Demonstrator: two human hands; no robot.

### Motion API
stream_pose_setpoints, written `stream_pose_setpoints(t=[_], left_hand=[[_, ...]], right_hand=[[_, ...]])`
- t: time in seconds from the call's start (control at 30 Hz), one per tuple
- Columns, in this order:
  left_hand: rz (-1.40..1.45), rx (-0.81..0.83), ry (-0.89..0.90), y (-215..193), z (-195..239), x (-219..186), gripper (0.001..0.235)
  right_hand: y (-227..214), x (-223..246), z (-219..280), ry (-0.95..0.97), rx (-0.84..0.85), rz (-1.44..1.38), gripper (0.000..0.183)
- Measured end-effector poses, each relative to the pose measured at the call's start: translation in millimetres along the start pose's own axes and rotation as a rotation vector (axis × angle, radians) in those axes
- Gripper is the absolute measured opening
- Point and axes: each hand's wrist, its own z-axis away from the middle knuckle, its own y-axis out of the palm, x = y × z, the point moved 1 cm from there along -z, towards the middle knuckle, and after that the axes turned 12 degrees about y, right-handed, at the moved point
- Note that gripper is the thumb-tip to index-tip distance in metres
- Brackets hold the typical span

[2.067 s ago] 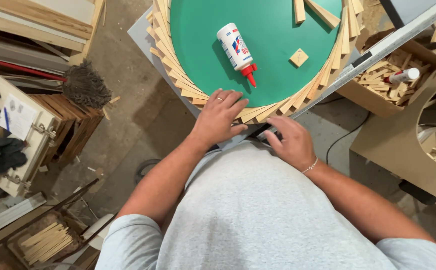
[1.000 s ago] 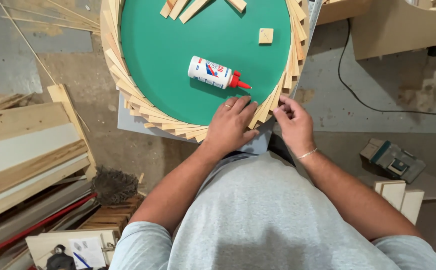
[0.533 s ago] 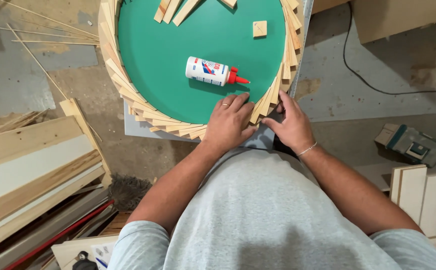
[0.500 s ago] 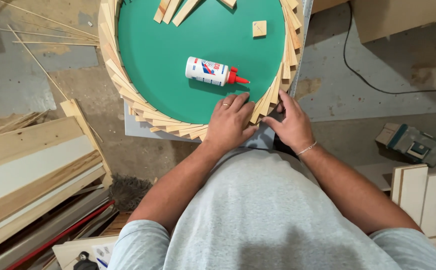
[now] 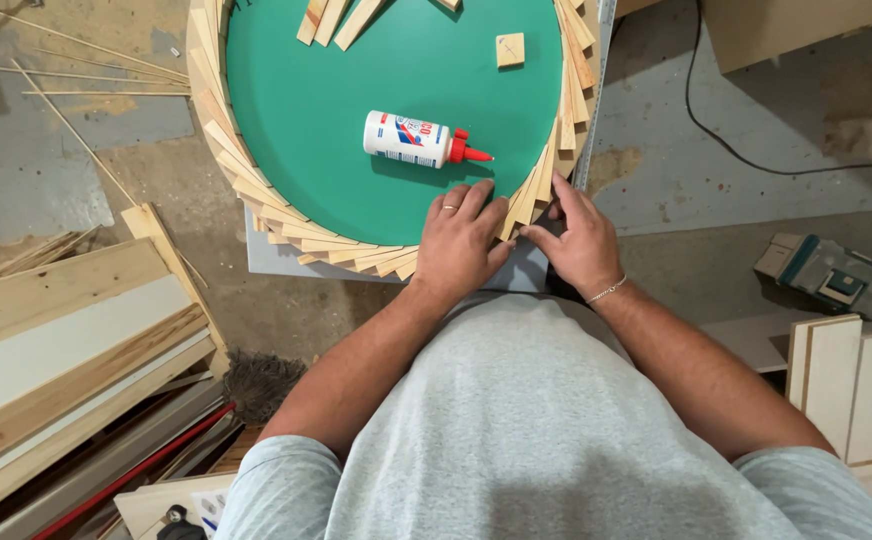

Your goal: Gluing and aligning wooden slats around a circular board to create a frame

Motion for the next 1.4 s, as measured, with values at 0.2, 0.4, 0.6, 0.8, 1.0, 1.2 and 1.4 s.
stream_pose_setpoints(t=[0.2, 0.4, 0.6, 0.8, 1.0, 1.2, 1.4], left_hand=[[0.009, 0.003, -0.018, 1.3, 0.5, -1.0, 0.060], [0.009, 0.002, -0.020, 1.9, 1.6, -1.6, 0.059], [0.006, -0.011, -0.027, 3.0, 2.5, -1.0, 0.062], [0.019, -0.002, -0.056, 8.5, 0.5, 0.2, 0.065], [0.023, 0.014, -0.065, 5.0, 0.7, -1.9, 0.063], [0.025, 0.088, -0.079, -0.2, -2.4, -2.3, 0.064], [0.034, 0.139, -0.103, 3.1, -3.6, -1.5, 0.063]], right_hand=[[0.4, -8.5, -1.7, -0.011, 0.001, 0.016, 0.092], [-4.0, -8.4, -6.0, 0.034, 0.072, -0.012, 0.093], [-18.1, -7.4, -13.7, 0.135, 0.143, -0.197, 0.059], [-29.3, 18.7, -28.3, -0.109, -0.094, 0.027, 0.047], [-39.2, 23.4, -52.9, -0.126, 0.106, 0.344, 0.066], [-43.2, 27.1, -59.1, -0.053, 0.190, 0.381, 0.068], [-41.2, 27.4, -52.0, -0.033, 0.217, 0.326, 0.069]])
